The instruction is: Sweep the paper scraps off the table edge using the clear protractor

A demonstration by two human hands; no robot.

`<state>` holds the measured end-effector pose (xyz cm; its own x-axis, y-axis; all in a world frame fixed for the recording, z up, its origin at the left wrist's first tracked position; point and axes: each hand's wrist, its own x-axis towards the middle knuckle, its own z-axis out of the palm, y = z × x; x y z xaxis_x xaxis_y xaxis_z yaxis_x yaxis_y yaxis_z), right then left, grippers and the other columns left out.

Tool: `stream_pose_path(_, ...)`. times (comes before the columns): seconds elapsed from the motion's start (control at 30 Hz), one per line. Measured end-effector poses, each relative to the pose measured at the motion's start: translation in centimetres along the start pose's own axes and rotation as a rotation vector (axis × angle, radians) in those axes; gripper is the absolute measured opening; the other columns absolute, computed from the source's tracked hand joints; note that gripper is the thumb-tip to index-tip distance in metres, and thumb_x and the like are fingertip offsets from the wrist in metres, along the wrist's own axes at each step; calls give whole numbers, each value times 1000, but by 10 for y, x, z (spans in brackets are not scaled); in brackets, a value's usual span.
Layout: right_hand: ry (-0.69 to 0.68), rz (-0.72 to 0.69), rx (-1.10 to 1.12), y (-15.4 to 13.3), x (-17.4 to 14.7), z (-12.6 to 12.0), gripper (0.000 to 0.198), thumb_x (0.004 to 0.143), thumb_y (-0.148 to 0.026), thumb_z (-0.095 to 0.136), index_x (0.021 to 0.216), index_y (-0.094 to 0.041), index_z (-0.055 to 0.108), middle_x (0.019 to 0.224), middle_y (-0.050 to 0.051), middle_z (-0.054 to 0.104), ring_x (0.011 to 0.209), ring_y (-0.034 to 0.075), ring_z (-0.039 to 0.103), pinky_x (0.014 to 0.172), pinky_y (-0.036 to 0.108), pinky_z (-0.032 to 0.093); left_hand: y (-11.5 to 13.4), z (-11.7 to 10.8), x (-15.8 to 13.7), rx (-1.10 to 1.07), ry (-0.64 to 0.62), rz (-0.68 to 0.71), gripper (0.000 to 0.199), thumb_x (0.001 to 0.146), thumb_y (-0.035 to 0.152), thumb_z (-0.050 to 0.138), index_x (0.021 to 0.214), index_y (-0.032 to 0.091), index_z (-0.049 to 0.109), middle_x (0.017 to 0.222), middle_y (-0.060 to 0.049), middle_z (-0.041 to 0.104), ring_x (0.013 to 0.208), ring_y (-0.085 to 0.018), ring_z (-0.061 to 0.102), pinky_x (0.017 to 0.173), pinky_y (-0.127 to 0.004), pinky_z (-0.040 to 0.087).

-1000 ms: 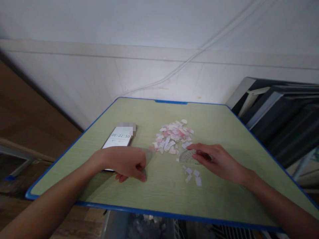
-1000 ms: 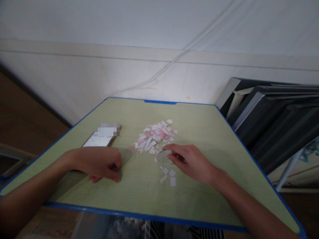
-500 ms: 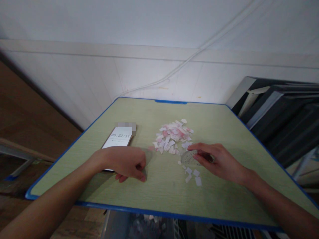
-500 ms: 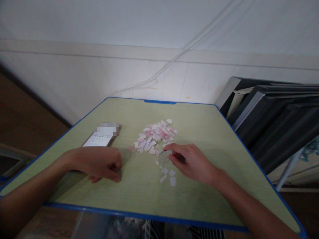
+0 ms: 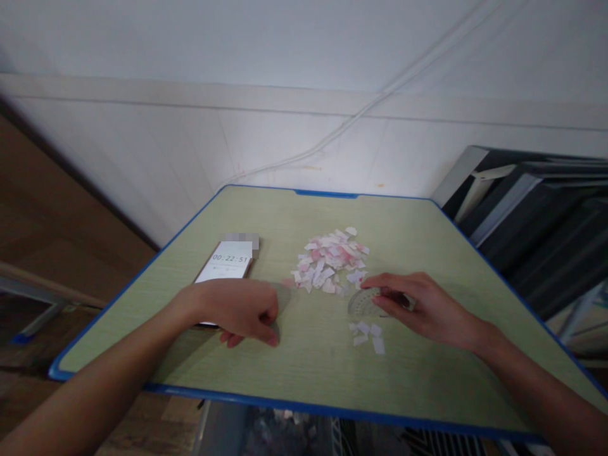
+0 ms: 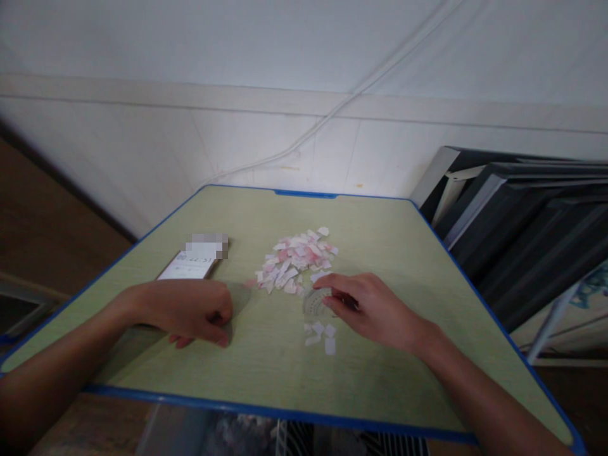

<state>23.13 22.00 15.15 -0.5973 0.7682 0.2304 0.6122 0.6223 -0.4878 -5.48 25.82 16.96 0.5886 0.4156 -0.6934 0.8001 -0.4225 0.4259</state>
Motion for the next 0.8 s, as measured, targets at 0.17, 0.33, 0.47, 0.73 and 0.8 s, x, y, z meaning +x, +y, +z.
stream_pose_path(0.17, -163, -7, 55, 1, -3, -11, 18, 88, -24, 47, 92, -16, 62, 56, -3, 53, 47, 9, 47, 48, 20, 35, 1, -1, -1, 5, -6, 4, 36, 77, 29, 51, 44, 21, 40, 34, 4, 45, 34, -11, 47, 36, -21, 36)
stream_pose_path(0.33, -162, 102, 47, 5, 0, -18, 11, 87, -25, 47, 86, -18, 56, 61, -2, 55, 54, 11, 52, 52, 21, 37, 2, -1, -1, 14, 0, 9, 37, 78, 29, 51, 43, 21, 40, 34, 4, 45, 34, -11, 47, 37, -21, 36)
stream_pose_path(0.47, -215, 138, -24, 6, 2, -16, 9, 85, -21, 48, 79, -18, 53, 60, -3, 53, 53, 11, 49, 51, 22, 33, 1, -1, 0, 8, -6, 26, 37, 78, 28, 51, 43, 20, 40, 34, 4, 46, 34, -11, 47, 37, -21, 36)
stream_pose_path(0.73, -414, 145, 108, -1, 0, -13, 16, 86, -27, 48, 73, -18, 48, 55, -5, 44, 49, 8, 38, 45, 20, 24, -1, 0, 0, 2, -6, 13, 36, 78, 30, 51, 45, 21, 41, 35, 4, 47, 36, -12, 48, 37, -22, 36)
stream_pose_path(0.8, -406, 155, 123, 1, -1, -15, 15, 85, -27, 48, 73, -18, 47, 55, -5, 44, 49, 8, 38, 45, 20, 25, -1, 0, 0, -6, -5, 11, 36, 78, 30, 51, 45, 21, 41, 35, 4, 47, 35, -12, 49, 37, -22, 36)
